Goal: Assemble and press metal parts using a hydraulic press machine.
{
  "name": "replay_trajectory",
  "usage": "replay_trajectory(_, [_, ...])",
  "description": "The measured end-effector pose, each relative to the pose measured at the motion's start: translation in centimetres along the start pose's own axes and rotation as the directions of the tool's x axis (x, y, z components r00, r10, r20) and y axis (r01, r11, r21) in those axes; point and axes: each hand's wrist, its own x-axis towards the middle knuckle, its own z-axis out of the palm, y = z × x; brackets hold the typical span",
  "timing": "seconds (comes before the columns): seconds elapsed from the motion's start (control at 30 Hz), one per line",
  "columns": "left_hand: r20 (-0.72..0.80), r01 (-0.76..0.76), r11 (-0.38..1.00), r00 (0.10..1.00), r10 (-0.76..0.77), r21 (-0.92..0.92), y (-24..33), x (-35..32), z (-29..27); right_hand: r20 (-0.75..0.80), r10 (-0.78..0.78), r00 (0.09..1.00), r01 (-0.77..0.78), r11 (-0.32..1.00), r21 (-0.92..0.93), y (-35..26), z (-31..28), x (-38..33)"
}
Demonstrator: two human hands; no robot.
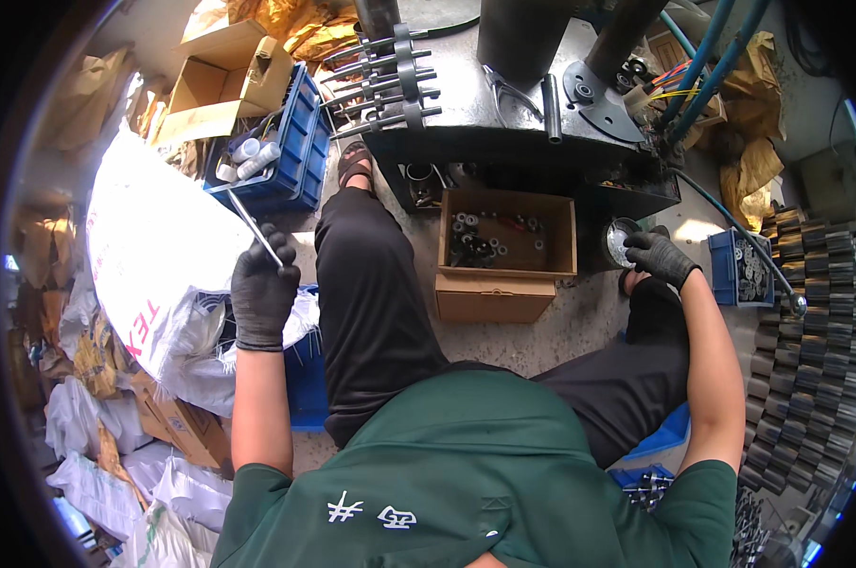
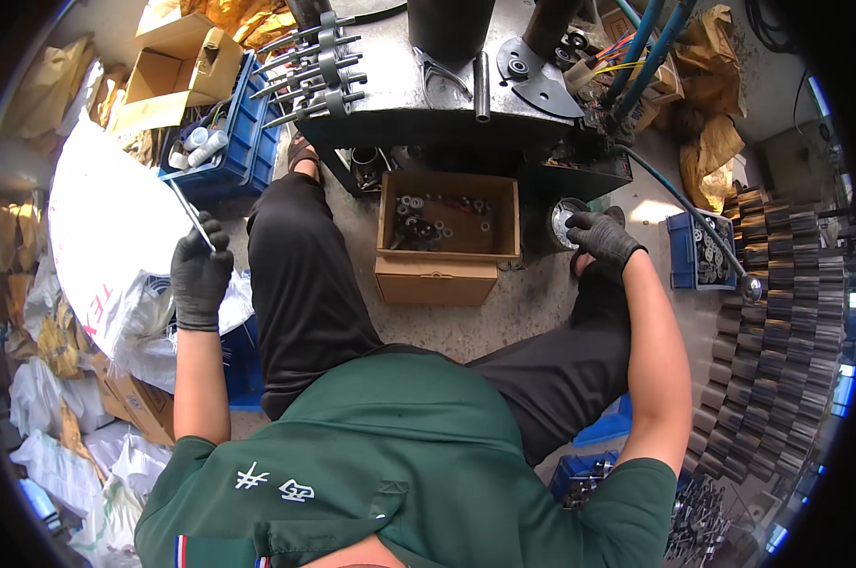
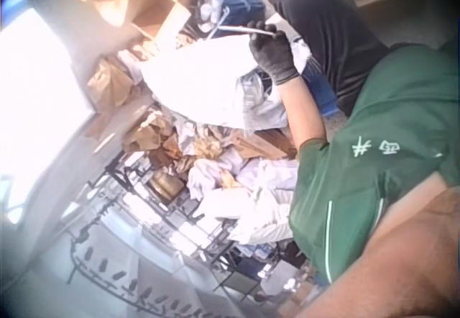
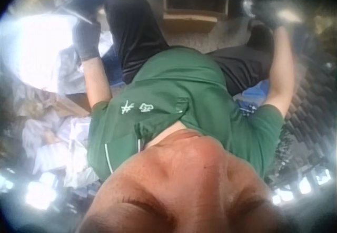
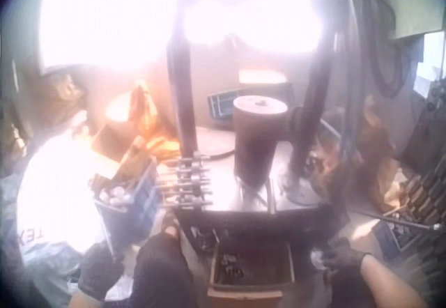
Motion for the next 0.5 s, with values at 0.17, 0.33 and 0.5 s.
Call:
replay_trajectory(0.17, [0.291,-0.298,0.876,0.937,0.192,0.379,-3.1,9.7,13.6,-0.086,0.057,0.995,-0.052,0.997,0.059,-2.4,1.1,1.3])
replay_trajectory(0.33, [0.381,-0.226,0.851,0.924,0.033,0.473,-11.1,16.0,20.3,0.008,-0.015,1.0,0.016,0.989,-0.148,-10.3,1.3,3.7])
replay_trajectory(0.5, [0.089,0.253,0.895,0.948,-0.305,0.368,-18.7,16.6,13.9,0.117,-0.226,0.967,0.254,0.888,-0.384,-11.2,5.3,11.4])
